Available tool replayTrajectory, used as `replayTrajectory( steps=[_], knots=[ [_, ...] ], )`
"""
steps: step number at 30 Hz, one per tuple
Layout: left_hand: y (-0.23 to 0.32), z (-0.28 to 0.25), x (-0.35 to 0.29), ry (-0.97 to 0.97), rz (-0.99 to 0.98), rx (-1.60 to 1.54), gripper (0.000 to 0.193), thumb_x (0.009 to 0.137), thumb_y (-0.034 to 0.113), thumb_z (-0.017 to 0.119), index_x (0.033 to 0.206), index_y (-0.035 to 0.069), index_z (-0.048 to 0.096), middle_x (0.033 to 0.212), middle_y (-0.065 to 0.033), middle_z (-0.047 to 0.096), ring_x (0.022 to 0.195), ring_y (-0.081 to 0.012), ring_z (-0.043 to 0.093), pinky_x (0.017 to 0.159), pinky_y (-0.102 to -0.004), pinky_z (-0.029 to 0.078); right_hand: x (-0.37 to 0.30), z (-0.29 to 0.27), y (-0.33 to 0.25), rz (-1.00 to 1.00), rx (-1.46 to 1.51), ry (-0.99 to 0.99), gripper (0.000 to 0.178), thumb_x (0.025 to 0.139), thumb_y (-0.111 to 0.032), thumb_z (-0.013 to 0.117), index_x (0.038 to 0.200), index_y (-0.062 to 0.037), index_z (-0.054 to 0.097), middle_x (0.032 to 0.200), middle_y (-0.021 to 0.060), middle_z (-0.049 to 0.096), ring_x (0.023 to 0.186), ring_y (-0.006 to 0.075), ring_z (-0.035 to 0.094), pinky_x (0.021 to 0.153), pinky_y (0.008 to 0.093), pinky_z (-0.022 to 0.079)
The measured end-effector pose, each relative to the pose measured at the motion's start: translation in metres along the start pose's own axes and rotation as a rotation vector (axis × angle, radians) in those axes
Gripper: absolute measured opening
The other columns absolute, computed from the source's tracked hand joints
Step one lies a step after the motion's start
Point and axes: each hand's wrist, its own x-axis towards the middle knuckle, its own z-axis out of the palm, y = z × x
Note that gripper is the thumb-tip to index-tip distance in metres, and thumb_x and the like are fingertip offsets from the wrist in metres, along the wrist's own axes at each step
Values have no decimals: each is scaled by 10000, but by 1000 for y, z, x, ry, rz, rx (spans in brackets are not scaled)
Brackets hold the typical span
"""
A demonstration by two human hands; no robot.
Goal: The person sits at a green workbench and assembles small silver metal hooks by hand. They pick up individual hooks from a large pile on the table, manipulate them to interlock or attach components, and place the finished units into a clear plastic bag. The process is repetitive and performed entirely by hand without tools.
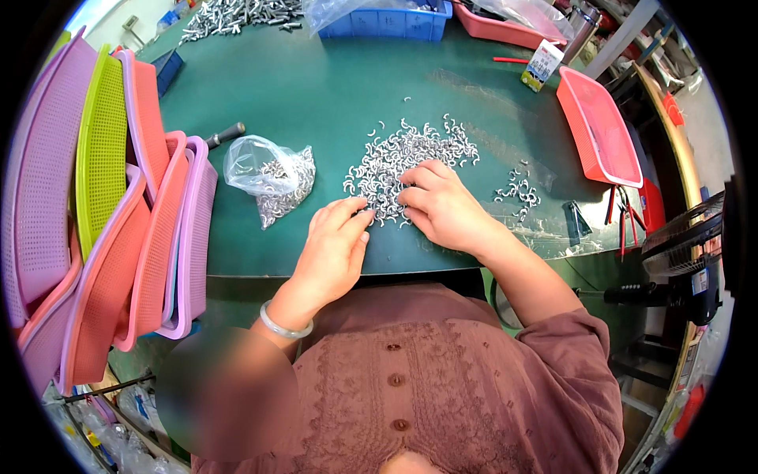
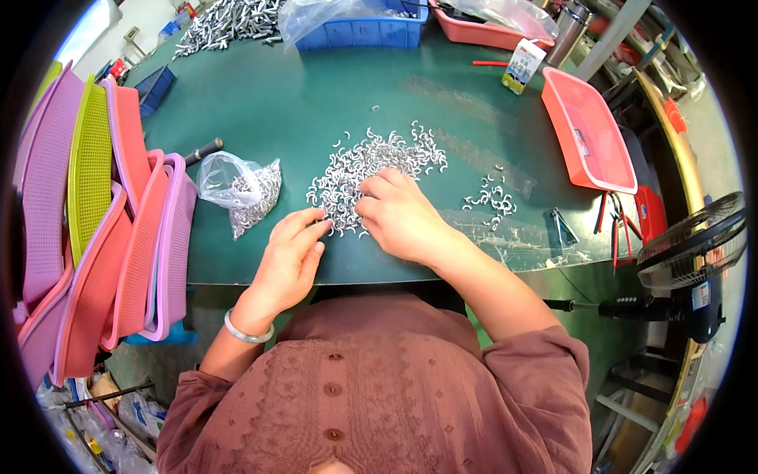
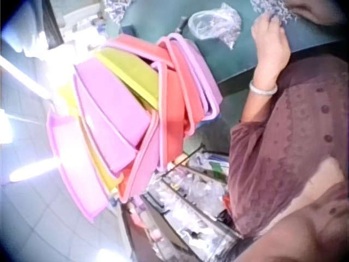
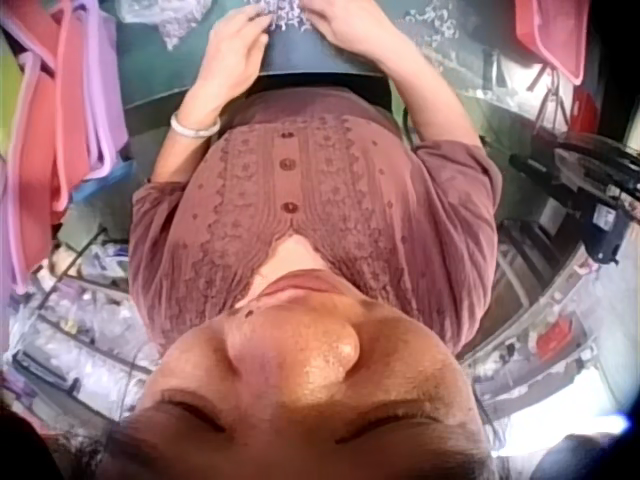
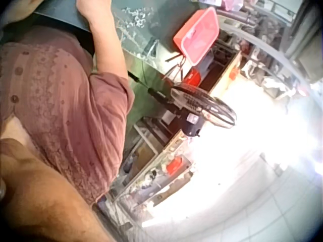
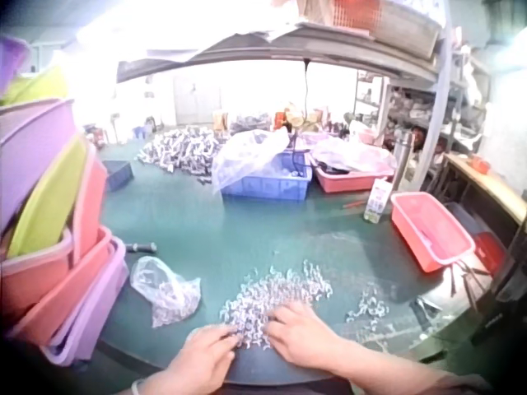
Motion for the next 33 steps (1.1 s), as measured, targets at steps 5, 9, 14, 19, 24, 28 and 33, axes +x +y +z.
replayTrajectory(
  steps=[5, 9, 14, 19, 24, 28, 33],
  knots=[
    [-3, 1, -3, 64, -36, -67, 249, 779, 12, 613, 1027, -7, 613, 1003, -130, 566, 926, -288, 540, 811, -349, 441, 5, 9, -5, 21, -38, 11, 98, 729, -88, 653, 820, -53, 648, 1004, 80, 573, 989, 275, 501, 834, 398, 424],
    [-1, 0, -2, 87, -63, -98, 257, 761, 29, 643, 1014, -5, 616, 923, -116, 559, 851, -274, 531, 760, -349, 439, 6, 13, -4, 35, -5, 21, 76, 730, -78, 647, 794, -38, 642, 1018, 86, 576, 999, 279, 498, 840, 398, 419],
    [-4, 2, -4, 97, -63, -127, 241, 765, 66, 650, 996, 7, 615, 904, -109, 545, 837, -291, 523, 751, -374, 436, 4, 14, -5, 62, 18, 18, 93, 720, -32, 653, 802, -38, 610, 1038, 85, 576, 1018, 307, 496, 892, 406, 408],
    [-3, 0, -8, 106, -69, -126, 240, 764, 65, 652, 993, 5, 615, 912, -108, 549, 841, -292, 525, 749, -377, 439, 5, 9, -7, 76, 11, 15, 87, 734, -15, 638, 812, -31, 604, 1034, 89, 580, 1019, 304, 496, 891, 400, 409],
    [-5, 3, -4, 130, -104, -208, 228, 773, 50, 644, 995, 6, 621, 901, -114, 558, 818, -269, 548, 716, -348, 455, 6, 4, -11, 145, 241, 39, 76, 779, -9, 611, 852, -20, 594, 1029, 98, 591, 998, 280, 511, 878, 368, 416],
    [1, 10, 4, 183, -207, -534, 215, 804, 19, 627, 1018, 7, 628, 881, -89, 574, 780, -180, 571, 694, -280, 470, 5, 0, -19, 330, 640, 17, 61, 849, -45, 581, 897, -8, 594, 1009, 69, 604, 939, 188, 542, 857, 320, 426],
    [3, 14, 11, 211, -158, -778, 199, 856, -25, 582, 1052, -9, 621, 956, -51, 561, 829, -103, 537, 742, -218, 441, 5, -3, -31, 699, 1344, -38, 118, 886, -109, 589, 948, -11, 603, 932, 19, 604, 858, 107, 532, 810, 261, 428]
  ],
)
